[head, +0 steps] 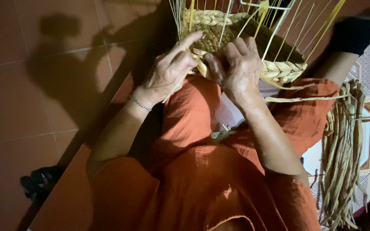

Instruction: The person weaves a basket by hand, interlacing dried palm leaves through a vertical bamboo frame. They pull the leaves through the structure, tighten the weave, and occasionally trim excess material with scissors.

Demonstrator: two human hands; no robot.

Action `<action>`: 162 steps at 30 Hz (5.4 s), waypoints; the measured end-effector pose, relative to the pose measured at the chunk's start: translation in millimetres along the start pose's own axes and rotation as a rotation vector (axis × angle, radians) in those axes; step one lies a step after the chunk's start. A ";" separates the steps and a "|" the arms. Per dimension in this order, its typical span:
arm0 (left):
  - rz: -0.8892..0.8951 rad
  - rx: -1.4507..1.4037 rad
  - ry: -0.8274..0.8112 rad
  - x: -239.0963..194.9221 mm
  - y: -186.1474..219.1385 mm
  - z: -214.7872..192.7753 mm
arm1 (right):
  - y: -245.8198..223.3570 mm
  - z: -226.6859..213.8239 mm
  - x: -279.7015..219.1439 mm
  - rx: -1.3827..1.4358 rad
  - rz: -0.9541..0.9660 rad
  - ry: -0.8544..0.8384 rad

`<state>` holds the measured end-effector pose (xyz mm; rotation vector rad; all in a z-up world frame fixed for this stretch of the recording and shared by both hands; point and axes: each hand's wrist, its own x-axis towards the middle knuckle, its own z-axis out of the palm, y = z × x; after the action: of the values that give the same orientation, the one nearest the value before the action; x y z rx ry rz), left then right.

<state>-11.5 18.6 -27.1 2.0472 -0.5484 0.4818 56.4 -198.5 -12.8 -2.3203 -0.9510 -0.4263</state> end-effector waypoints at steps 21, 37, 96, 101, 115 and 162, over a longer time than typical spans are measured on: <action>-0.148 0.573 -0.247 19.5 -39.2 43.8 | 9.3 -17.1 -54.5 -0.207 -0.209 -0.085; -0.075 0.084 -0.327 55.1 9.5 3.1 | 14.8 -93.8 20.2 -0.675 -0.454 0.015; 0.301 0.505 -0.228 38.5 -20.4 61.9 | 4.1 -129.3 8.8 -0.638 -0.566 0.104; -0.172 0.277 -0.388 41.3 -39.1 70.9 | 17.8 -127.0 24.6 -0.337 0.128 -0.505; -0.118 0.048 -0.283 73.4 3.6 49.6 | 125.2 -118.7 13.6 0.692 0.573 -0.817; -0.421 0.169 -0.275 61.5 6.6 28.6 | 195.9 -143.9 -343.5 -0.300 1.084 0.145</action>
<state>38.9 -20.9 -3.7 2.3292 -0.2263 -0.0049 -51.1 -582.3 -147.7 -2.6107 0.5203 -0.2598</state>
